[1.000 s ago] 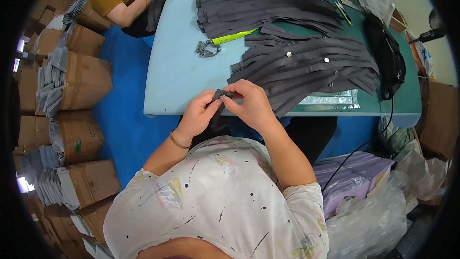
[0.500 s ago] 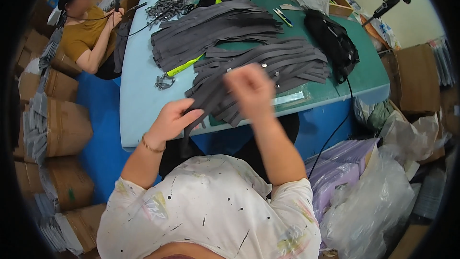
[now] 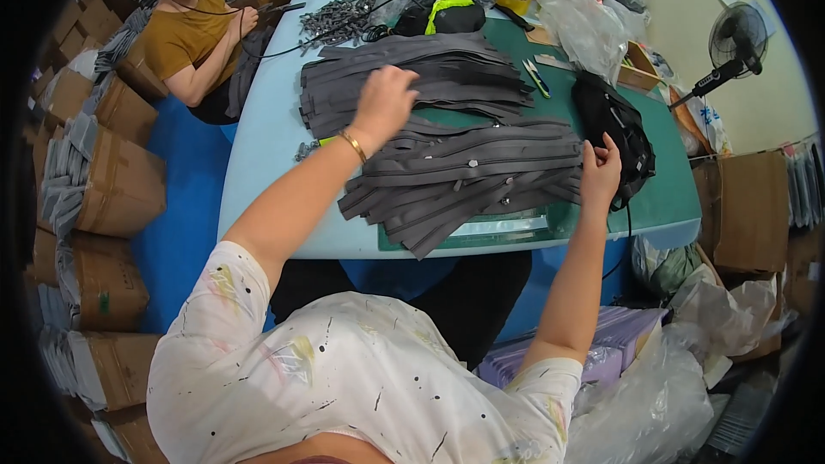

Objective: Assembling zippers by manually sliding the pullers onto the zipper tape strips.

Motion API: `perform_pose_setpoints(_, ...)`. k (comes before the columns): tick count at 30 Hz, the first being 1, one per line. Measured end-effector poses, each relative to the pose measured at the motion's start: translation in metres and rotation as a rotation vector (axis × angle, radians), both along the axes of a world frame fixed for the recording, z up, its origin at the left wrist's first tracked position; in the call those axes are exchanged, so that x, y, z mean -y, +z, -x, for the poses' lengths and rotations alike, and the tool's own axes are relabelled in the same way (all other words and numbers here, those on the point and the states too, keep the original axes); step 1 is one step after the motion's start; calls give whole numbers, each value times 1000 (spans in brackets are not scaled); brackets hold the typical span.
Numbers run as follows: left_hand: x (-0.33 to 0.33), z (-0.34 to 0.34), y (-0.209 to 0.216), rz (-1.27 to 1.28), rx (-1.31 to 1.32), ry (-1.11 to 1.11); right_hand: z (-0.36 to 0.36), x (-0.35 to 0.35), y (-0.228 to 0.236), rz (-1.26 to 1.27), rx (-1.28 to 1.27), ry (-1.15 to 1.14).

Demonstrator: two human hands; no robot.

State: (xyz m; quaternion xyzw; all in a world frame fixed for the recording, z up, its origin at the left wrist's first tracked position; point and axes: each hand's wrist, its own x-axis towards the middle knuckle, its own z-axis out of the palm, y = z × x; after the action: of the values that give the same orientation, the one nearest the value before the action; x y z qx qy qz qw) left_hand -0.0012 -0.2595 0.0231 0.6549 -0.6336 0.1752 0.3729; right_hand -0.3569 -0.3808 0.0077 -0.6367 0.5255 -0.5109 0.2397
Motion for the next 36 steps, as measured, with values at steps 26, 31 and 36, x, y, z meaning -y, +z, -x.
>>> perform_pose_setpoints(26, -54, 6, 90, 15, 566, -189, -242, -67, 55, -903, 1402, 626)
perform_pose_setpoints(31, -175, 5, 95, -171, 221, -327, -248, -126, 83, -808, 1262, 875)
perform_pose_setpoints(36, -227, -47, 73, -375, -1285, -495, -244, -237, 82, -871, 726, 1450)
